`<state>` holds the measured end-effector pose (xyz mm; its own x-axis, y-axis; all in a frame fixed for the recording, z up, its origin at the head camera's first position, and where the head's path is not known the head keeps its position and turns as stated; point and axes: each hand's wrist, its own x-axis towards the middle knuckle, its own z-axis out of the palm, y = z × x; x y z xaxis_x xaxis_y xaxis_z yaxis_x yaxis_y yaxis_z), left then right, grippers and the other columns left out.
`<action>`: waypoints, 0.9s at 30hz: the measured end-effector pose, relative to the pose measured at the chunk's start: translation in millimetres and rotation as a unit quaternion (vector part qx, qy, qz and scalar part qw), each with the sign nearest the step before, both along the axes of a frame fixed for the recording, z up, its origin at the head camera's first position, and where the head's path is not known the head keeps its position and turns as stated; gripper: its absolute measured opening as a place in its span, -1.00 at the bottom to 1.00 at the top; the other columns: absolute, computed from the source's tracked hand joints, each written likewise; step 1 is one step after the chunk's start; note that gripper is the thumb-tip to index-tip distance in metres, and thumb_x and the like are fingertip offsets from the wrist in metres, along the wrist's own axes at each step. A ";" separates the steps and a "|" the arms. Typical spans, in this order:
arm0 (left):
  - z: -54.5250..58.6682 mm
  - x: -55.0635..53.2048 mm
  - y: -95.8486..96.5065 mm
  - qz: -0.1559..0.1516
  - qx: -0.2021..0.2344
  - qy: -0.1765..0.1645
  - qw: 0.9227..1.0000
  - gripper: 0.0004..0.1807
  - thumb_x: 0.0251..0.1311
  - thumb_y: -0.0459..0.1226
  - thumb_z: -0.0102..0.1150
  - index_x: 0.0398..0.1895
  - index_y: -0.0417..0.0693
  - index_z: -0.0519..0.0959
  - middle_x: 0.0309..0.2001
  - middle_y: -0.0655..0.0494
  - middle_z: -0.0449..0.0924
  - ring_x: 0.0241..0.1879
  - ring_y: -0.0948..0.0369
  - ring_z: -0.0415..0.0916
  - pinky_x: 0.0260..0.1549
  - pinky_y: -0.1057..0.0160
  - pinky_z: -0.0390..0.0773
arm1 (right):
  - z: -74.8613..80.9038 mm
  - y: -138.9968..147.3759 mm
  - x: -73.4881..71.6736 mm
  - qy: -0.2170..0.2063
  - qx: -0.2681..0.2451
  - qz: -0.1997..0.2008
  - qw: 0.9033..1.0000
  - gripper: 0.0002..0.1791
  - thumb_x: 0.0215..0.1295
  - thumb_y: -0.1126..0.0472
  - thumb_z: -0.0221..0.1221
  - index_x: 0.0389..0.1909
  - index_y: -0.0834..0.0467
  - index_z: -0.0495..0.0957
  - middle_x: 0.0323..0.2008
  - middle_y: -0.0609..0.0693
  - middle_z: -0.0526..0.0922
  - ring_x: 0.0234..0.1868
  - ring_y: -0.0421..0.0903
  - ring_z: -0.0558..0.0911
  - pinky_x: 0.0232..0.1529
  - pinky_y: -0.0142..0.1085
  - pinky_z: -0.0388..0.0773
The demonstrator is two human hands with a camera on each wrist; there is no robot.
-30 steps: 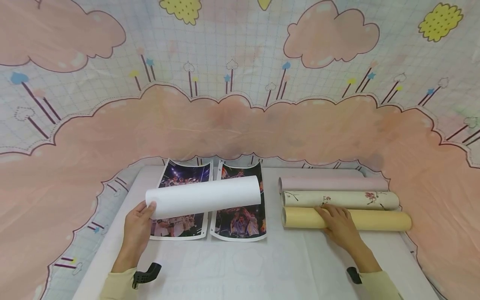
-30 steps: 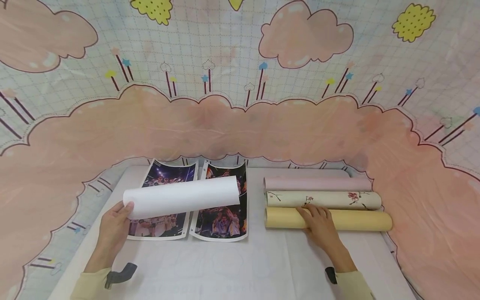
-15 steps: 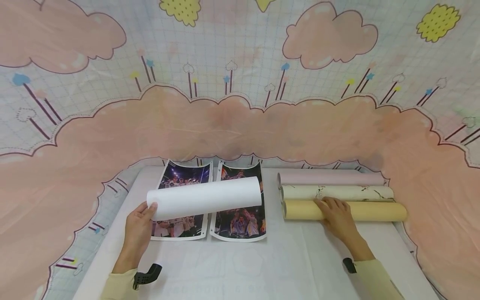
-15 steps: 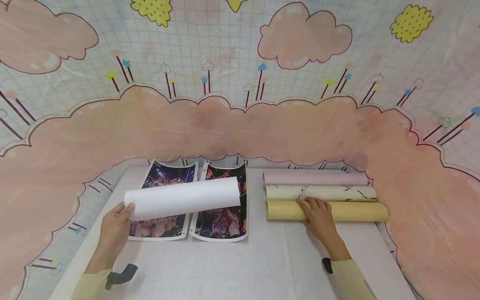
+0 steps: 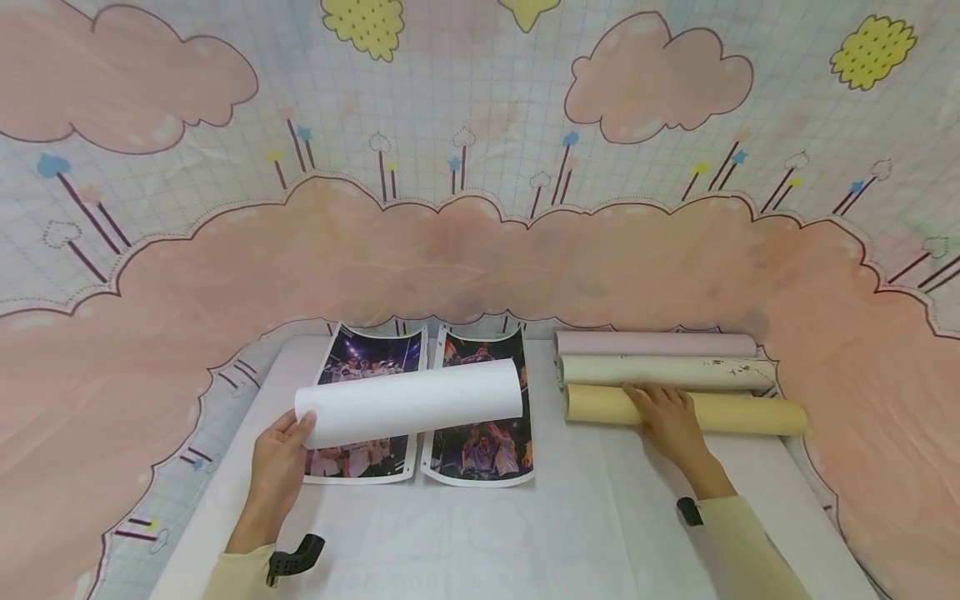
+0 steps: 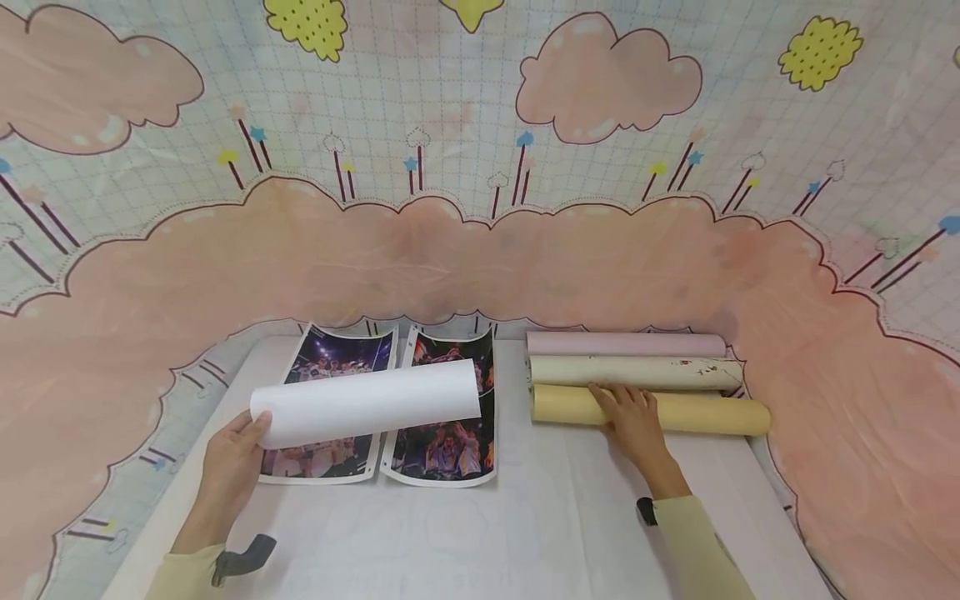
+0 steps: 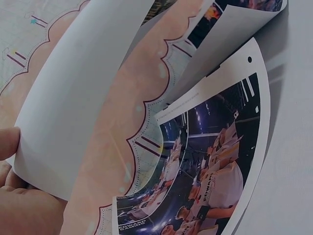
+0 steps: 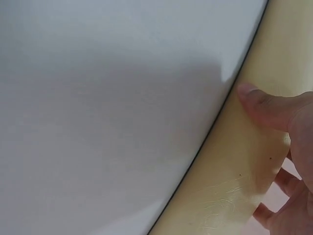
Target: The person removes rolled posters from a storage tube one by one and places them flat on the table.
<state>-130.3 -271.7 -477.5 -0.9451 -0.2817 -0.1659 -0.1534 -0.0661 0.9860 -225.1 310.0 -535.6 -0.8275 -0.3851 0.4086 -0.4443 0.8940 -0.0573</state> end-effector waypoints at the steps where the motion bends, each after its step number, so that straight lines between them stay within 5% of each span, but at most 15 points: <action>1: -0.3 0.3 0.1 0.000 -0.002 -0.001 1.000 -0.23 0.43 0.00 0.00 0.51 -0.27 0.05 0.49 -0.18 0.12 0.50 0.02 0.05 0.46 0.07 0.04 | -0.1 -0.2 -1.6 -0.002 -0.001 0.001 1.000 -0.13 -0.14 0.30 0.52 0.30 -0.02 0.43 0.12 0.16 0.54 0.13 0.27 0.48 0.12 0.30 0.30; 14: -0.4 1.8 5.4 0.000 0.009 -0.012 1.000 -0.28 0.46 -0.04 -0.05 0.50 -0.26 0.08 0.46 -0.12 0.17 0.45 0.09 0.12 0.47 0.12 0.04 | 7.8 -7.9 -6.6 -0.035 0.003 -0.016 0.999 -0.16 -0.07 0.35 0.48 0.32 0.06 0.39 0.17 0.23 0.50 0.21 0.30 0.42 0.17 0.37 0.24; 20: 2.9 -1.9 12.3 -0.010 0.005 0.002 1.000 -0.24 0.43 -0.02 0.00 0.51 -0.27 0.06 0.47 -0.15 0.14 0.45 0.00 0.12 0.46 0.03 0.07 | 26.4 -30.0 3.2 0.053 -0.039 0.002 0.998 -0.34 0.07 0.29 0.40 0.24 0.11 0.45 0.13 0.23 0.53 0.13 0.29 0.49 0.15 0.26 0.34; 27: 14.0 -10.5 31.1 -0.018 0.012 0.011 1.000 -0.28 0.46 -0.10 -0.01 0.49 -0.34 0.06 0.46 -0.23 0.18 0.47 0.00 0.13 0.47 0.03 0.08 | 64.7 -73.0 21.7 0.176 -0.111 0.060 0.976 -0.65 0.25 0.24 0.18 0.05 0.21 0.58 -0.02 0.21 0.62 -0.01 0.24 0.59 0.03 0.15 0.50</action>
<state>-140.8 -240.6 -463.5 -0.9580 -0.2435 -0.1517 -0.1347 -0.0849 0.9872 -203.4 236.9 -470.8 -0.5745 -0.3402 0.7444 -0.5724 0.8171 -0.0683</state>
